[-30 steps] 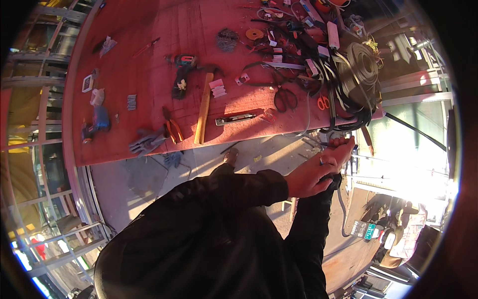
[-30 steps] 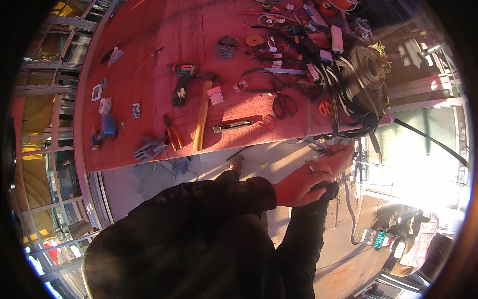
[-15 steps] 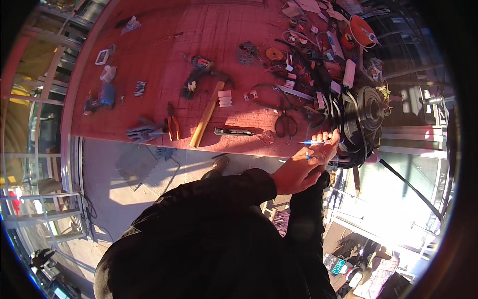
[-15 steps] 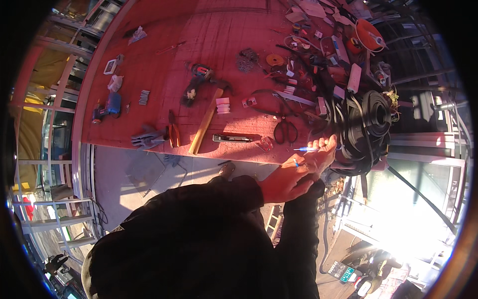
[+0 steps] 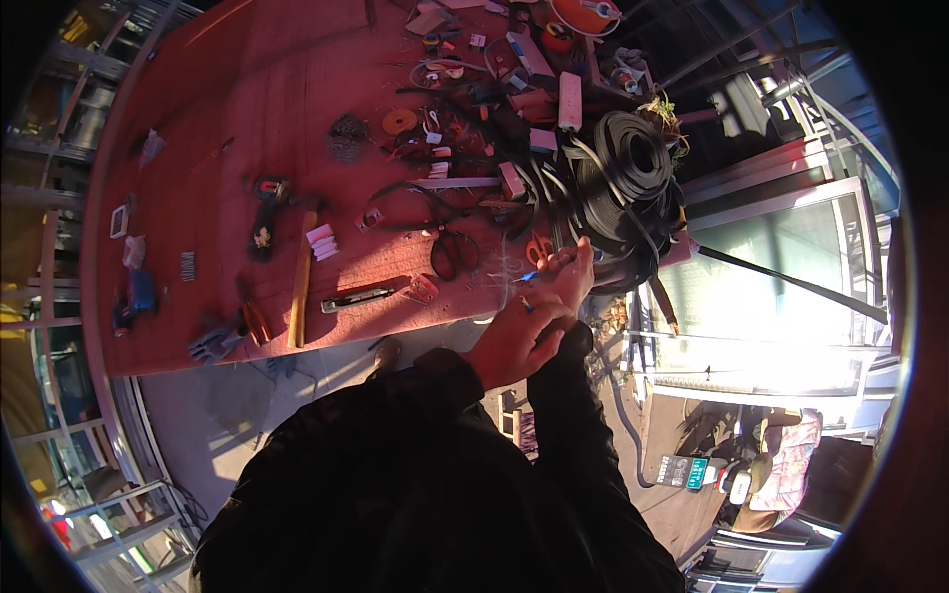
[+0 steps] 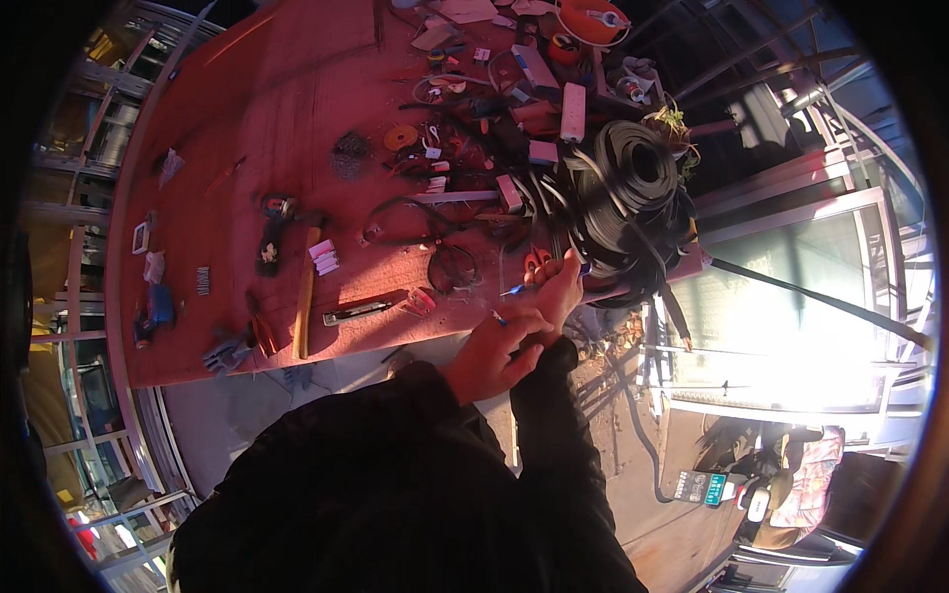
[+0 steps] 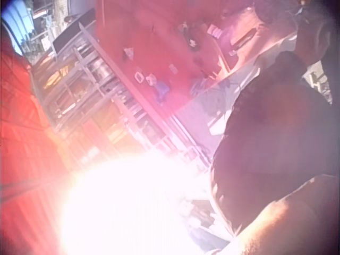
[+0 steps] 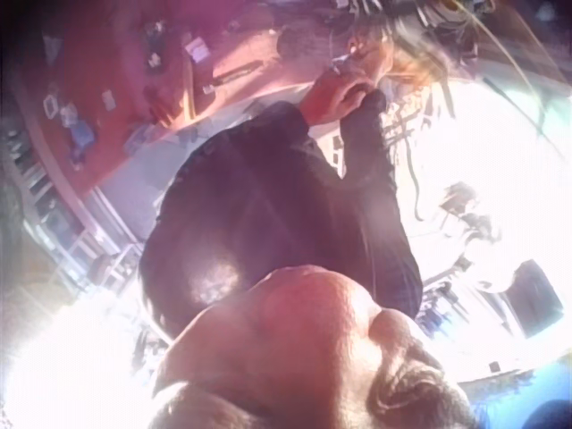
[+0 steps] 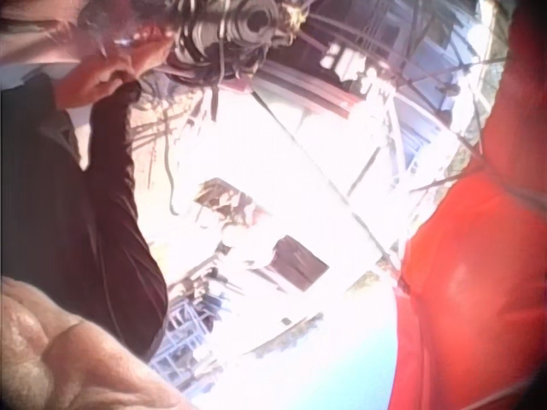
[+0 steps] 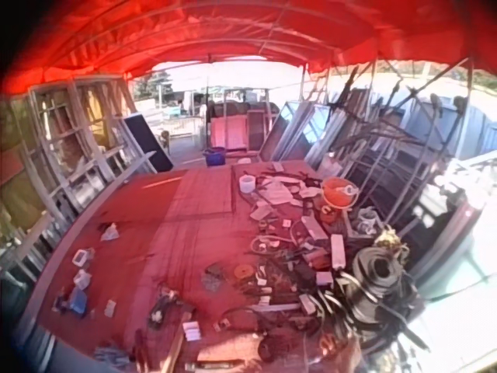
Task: The person walks through a workshop, picks up a small metal profile and a pen, then returns to a red workbench. They place the small profile against a long metal bar and mark multiple points along the bar using the pen.
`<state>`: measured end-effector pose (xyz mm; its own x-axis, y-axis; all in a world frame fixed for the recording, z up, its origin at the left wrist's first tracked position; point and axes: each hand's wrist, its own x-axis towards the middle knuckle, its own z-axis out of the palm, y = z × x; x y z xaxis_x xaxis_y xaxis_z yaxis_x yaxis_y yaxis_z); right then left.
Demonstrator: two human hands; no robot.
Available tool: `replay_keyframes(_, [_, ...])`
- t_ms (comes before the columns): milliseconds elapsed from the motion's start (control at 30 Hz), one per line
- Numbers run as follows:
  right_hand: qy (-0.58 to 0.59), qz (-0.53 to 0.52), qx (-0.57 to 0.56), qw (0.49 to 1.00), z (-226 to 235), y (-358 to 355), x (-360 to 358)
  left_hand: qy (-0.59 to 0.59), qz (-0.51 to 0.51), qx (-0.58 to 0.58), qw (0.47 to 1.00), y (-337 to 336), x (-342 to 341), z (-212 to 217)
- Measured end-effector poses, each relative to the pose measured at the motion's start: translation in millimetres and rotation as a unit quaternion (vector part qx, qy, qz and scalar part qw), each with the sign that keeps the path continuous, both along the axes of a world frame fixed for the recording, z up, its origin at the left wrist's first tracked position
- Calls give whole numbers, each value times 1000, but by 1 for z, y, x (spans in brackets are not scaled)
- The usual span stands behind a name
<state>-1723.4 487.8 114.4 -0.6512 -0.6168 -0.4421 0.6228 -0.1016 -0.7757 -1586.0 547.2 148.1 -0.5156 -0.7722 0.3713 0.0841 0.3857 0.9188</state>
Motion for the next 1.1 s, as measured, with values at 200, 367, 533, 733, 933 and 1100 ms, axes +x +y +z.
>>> replay_keyframes(200, [-6, -33, -54, 998, -3, 12, -54, -2, -45, -32, 998, 20, -32, -11])
replay_keyframes(367, [-51, -26, -43, 997, -10, 4, -71, 19, -38, -88, 995, 12, -49, -5])
replay_keyframes(533, [-62, 50, -24, 997, -15, -12, -48, 63, 71, -268, 959, -25, -61, 22])
replay_keyframes(733, [-54, 103, -38, 992, -22, -26, -25, -194, 366, -84, 906, -24, -59, 36])
replay_keyframes(933, [-55, 137, -56, 987, -26, -38, -7, -54, 135, -139, 979, -4, -56, 30])
replay_keyframes(1100, [-63, 153, -81, 983, -27, -46, 4, 64, 37, -50, 996, 2, -47, 40])
